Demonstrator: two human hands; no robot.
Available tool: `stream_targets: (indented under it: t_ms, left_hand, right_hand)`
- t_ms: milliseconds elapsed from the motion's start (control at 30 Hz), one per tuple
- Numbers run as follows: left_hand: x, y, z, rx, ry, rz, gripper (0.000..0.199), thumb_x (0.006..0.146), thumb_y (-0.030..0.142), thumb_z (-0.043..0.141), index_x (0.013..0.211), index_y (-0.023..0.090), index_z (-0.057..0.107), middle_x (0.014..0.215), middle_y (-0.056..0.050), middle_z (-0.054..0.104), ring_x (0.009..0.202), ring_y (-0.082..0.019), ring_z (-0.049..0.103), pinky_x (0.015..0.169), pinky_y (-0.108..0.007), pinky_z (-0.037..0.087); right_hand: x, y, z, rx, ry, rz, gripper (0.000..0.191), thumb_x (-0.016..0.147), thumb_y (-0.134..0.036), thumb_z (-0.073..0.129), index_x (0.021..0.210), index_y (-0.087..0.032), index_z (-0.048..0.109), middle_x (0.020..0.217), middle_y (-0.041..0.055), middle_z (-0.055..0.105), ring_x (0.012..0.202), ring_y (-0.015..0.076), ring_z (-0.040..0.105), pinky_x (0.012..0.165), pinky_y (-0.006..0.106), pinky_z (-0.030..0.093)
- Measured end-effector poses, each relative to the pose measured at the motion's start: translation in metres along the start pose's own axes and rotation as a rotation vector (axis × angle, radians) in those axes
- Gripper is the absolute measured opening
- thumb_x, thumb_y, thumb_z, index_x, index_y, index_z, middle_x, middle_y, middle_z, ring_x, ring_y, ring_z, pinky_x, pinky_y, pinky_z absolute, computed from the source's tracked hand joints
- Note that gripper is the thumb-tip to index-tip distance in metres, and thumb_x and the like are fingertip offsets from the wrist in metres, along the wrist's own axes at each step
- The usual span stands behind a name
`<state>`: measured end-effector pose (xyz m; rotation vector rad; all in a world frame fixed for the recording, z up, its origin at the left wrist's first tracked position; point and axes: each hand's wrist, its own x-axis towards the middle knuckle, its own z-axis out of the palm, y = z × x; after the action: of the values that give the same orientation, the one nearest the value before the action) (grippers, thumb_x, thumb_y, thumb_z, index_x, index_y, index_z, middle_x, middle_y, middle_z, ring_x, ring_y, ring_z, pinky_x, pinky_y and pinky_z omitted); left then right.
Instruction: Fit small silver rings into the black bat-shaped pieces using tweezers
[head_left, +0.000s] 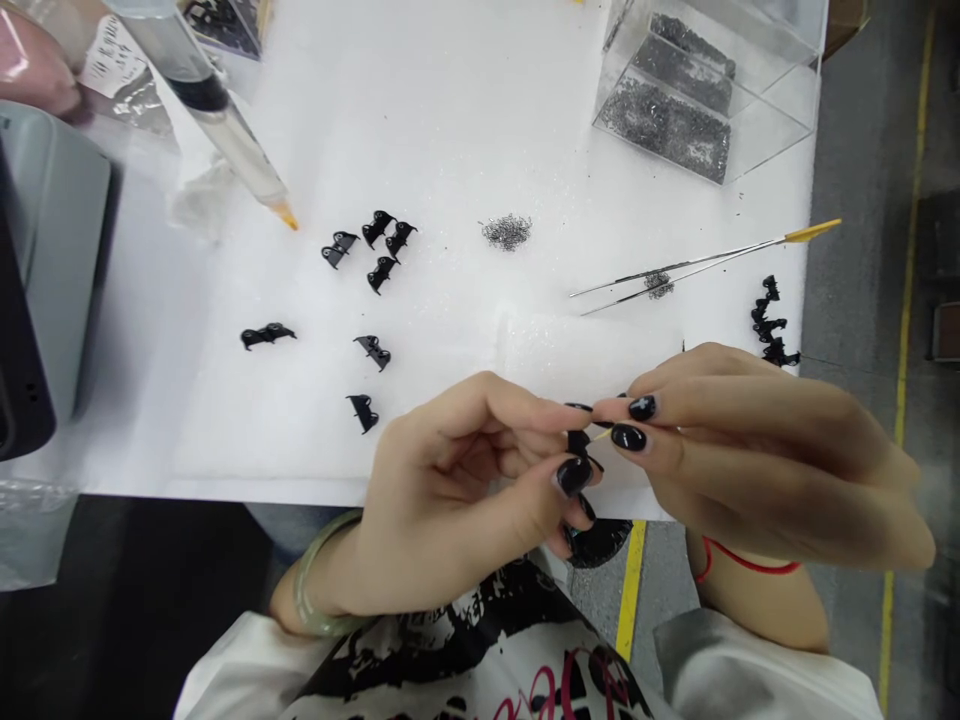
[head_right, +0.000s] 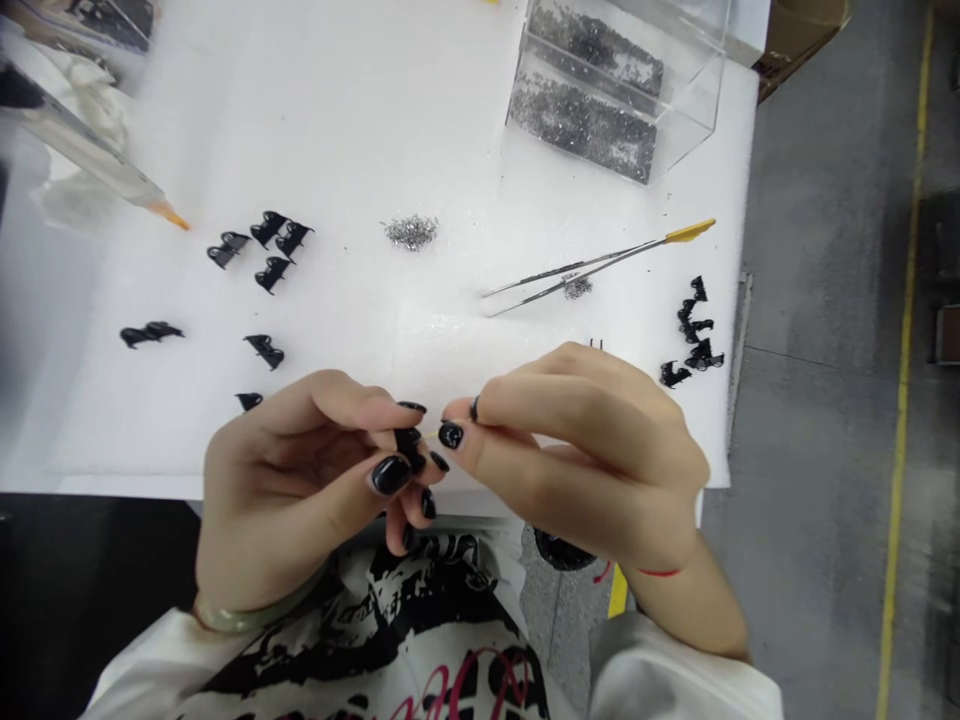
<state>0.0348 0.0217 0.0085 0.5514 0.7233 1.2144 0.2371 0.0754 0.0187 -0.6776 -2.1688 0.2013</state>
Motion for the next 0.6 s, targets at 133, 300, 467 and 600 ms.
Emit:
stream_targets:
  t_ms: [133,300,467,600]
  left_hand:
    - [0.000,0.001,0.000,-0.055,-0.026,-0.050,0.030,0.091,-0.001,0.081,0.106,0.024,0.088,0.084,0.001,0.084,0.066,-0.015,0.083,0.055,-0.013,0.067]
    - [0.001,-0.002,-0.004,-0.101,-0.103,-0.060,0.022,0.102,0.008,0.077,0.115,0.022,0.086,0.091,-0.001,0.086,0.071,-0.013,0.084,0.060,-0.012,0.069]
    - [0.000,-0.005,-0.008,-0.082,-0.144,-0.038,0.026,0.104,0.008,0.074,0.122,0.024,0.084,0.097,-0.001,0.087,0.075,-0.013,0.084,0.063,-0.012,0.069]
    - [-0.001,-0.002,-0.012,-0.100,-0.161,-0.093,0.024,0.105,0.010,0.075,0.121,0.026,0.084,0.098,0.001,0.087,0.076,-0.011,0.084,0.063,-0.011,0.068]
  right_hand:
    - [0.000,-0.001,-0.006,0.019,-0.044,-0.004,0.017,0.099,-0.006,0.075,0.088,-0.019,0.076,0.101,0.0010,0.079,0.074,0.0128,0.074,0.074,0.031,0.074]
    - [0.003,0.000,-0.003,0.117,-0.039,0.048,0.020,0.098,-0.003,0.077,0.085,-0.018,0.074,0.098,0.0020,0.079,0.077,0.0134,0.079,0.073,0.030,0.074]
    - [0.006,0.018,-0.002,0.209,-0.076,-0.169,0.016,0.094,0.003,0.076,0.092,-0.012,0.077,0.096,0.0059,0.077,0.072,0.0134,0.078,0.070,0.029,0.074]
    - [0.007,0.022,-0.005,0.159,-0.082,-0.130,0.020,0.093,0.006,0.075,0.094,-0.014,0.076,0.096,0.0039,0.074,0.073,0.0114,0.075,0.073,0.028,0.074]
